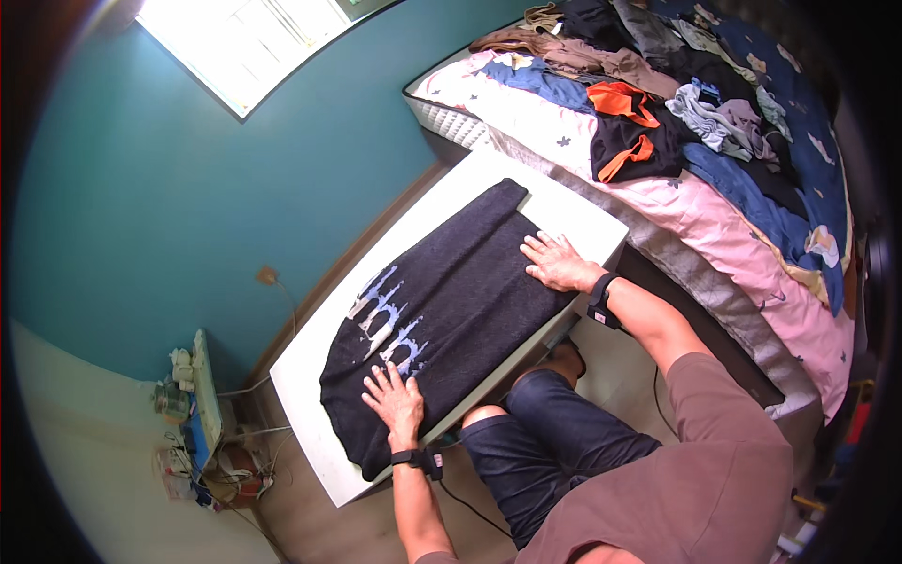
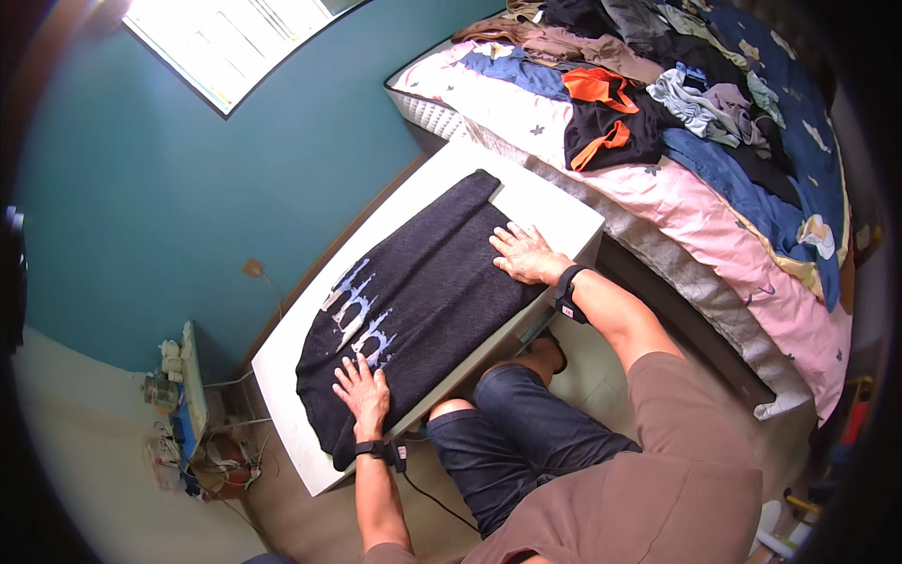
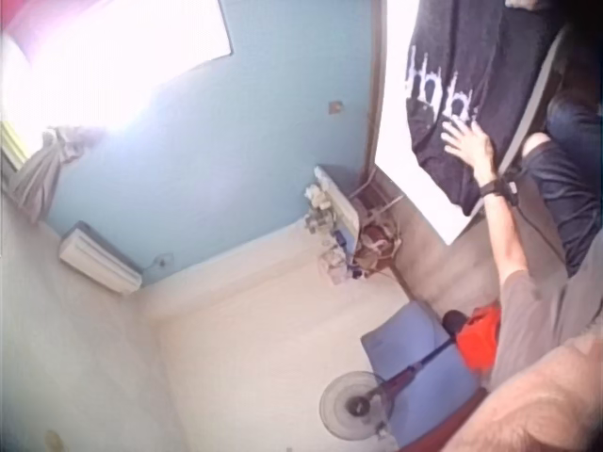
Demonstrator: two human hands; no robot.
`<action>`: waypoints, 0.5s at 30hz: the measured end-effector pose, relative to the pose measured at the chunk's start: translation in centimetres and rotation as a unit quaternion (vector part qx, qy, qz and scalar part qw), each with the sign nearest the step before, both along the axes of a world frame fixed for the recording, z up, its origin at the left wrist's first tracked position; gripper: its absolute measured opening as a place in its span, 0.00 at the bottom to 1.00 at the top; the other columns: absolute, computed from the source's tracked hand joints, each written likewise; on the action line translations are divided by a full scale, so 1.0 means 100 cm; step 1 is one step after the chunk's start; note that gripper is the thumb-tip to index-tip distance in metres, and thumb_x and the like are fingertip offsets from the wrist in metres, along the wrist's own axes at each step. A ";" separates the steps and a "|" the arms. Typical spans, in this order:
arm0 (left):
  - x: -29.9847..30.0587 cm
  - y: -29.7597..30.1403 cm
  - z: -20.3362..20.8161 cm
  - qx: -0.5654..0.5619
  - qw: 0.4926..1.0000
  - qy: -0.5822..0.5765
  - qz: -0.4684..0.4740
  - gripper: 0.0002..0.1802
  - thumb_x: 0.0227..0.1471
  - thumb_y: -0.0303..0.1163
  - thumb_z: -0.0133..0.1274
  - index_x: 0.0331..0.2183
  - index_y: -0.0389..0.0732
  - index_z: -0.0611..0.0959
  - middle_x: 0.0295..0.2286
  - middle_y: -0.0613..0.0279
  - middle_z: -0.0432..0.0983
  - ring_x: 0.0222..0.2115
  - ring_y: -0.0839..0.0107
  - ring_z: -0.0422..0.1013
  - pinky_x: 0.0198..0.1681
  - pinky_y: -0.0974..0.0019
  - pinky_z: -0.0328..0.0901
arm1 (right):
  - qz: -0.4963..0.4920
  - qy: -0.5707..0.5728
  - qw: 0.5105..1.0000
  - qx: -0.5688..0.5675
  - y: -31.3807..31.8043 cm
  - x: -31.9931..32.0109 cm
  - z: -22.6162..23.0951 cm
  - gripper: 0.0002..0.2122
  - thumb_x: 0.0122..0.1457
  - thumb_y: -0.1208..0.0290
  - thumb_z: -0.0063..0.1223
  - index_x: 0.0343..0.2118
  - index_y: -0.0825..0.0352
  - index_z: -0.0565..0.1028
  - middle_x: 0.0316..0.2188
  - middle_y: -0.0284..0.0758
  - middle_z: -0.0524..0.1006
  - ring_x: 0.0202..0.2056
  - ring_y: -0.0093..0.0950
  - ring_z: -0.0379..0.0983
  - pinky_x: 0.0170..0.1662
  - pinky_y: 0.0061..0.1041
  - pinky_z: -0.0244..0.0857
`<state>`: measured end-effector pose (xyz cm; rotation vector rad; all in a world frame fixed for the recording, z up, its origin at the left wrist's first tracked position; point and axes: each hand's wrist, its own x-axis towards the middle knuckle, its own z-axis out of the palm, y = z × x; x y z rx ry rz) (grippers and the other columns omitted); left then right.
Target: The person folds a black garment on a white table by first folding the sides inward and then folding it in half.
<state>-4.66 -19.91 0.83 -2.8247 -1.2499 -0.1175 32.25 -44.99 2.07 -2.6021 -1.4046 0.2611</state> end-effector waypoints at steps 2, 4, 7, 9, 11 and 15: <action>0.026 -0.019 0.004 0.034 0.999 -0.015 -0.010 0.38 0.59 0.51 0.47 0.63 0.40 0.64 0.64 0.43 0.52 0.65 0.37 0.46 0.63 0.32 0.42 | 0.008 -0.033 0.999 0.004 0.018 -0.019 0.003 0.30 0.66 0.50 0.37 0.67 0.61 0.57 0.69 0.39 0.53 0.70 0.42 0.45 0.67 0.56 0.38; 0.054 -0.044 0.000 0.038 0.994 -0.064 -0.074 0.38 0.58 0.50 0.47 0.63 0.39 0.64 0.64 0.45 0.53 0.65 0.39 0.47 0.64 0.33 0.42 | 0.068 -0.070 0.995 0.022 0.043 -0.052 0.011 0.30 0.65 0.49 0.39 0.66 0.61 0.58 0.68 0.40 0.55 0.69 0.43 0.48 0.66 0.55 0.42; 0.083 -0.075 -0.011 0.012 0.987 -0.047 -0.154 0.39 0.58 0.49 0.47 0.64 0.39 0.62 0.65 0.48 0.52 0.65 0.44 0.47 0.65 0.35 0.41 | 0.199 -0.038 0.973 0.106 0.082 -0.103 -0.003 0.30 0.65 0.49 0.40 0.65 0.63 0.60 0.67 0.40 0.58 0.68 0.42 0.51 0.66 0.54 0.43; 0.086 -0.084 -0.016 -0.025 0.983 -0.086 -0.158 0.39 0.58 0.49 0.48 0.64 0.40 0.61 0.65 0.51 0.53 0.65 0.48 0.48 0.65 0.36 0.40 | 0.238 0.013 0.966 0.100 0.090 -0.119 -0.005 0.29 0.65 0.49 0.41 0.64 0.62 0.61 0.66 0.39 0.60 0.67 0.41 0.52 0.66 0.53 0.43; 0.077 -0.072 -0.014 -0.015 0.986 -0.052 -0.158 0.39 0.58 0.49 0.48 0.65 0.41 0.61 0.65 0.50 0.53 0.65 0.47 0.49 0.66 0.36 0.40 | 0.245 -0.047 0.962 0.109 0.087 -0.109 -0.021 0.28 0.65 0.51 0.41 0.64 0.61 0.63 0.64 0.39 0.63 0.66 0.40 0.54 0.67 0.51 0.43; 0.034 -0.028 -0.008 -0.012 0.995 -0.025 -0.097 0.37 0.60 0.50 0.45 0.65 0.44 0.61 0.65 0.48 0.53 0.66 0.45 0.47 0.66 0.36 0.38 | 0.182 -0.088 0.973 0.111 0.051 -0.067 -0.004 0.26 0.63 0.53 0.45 0.60 0.62 0.67 0.62 0.38 0.66 0.65 0.38 0.57 0.65 0.49 0.46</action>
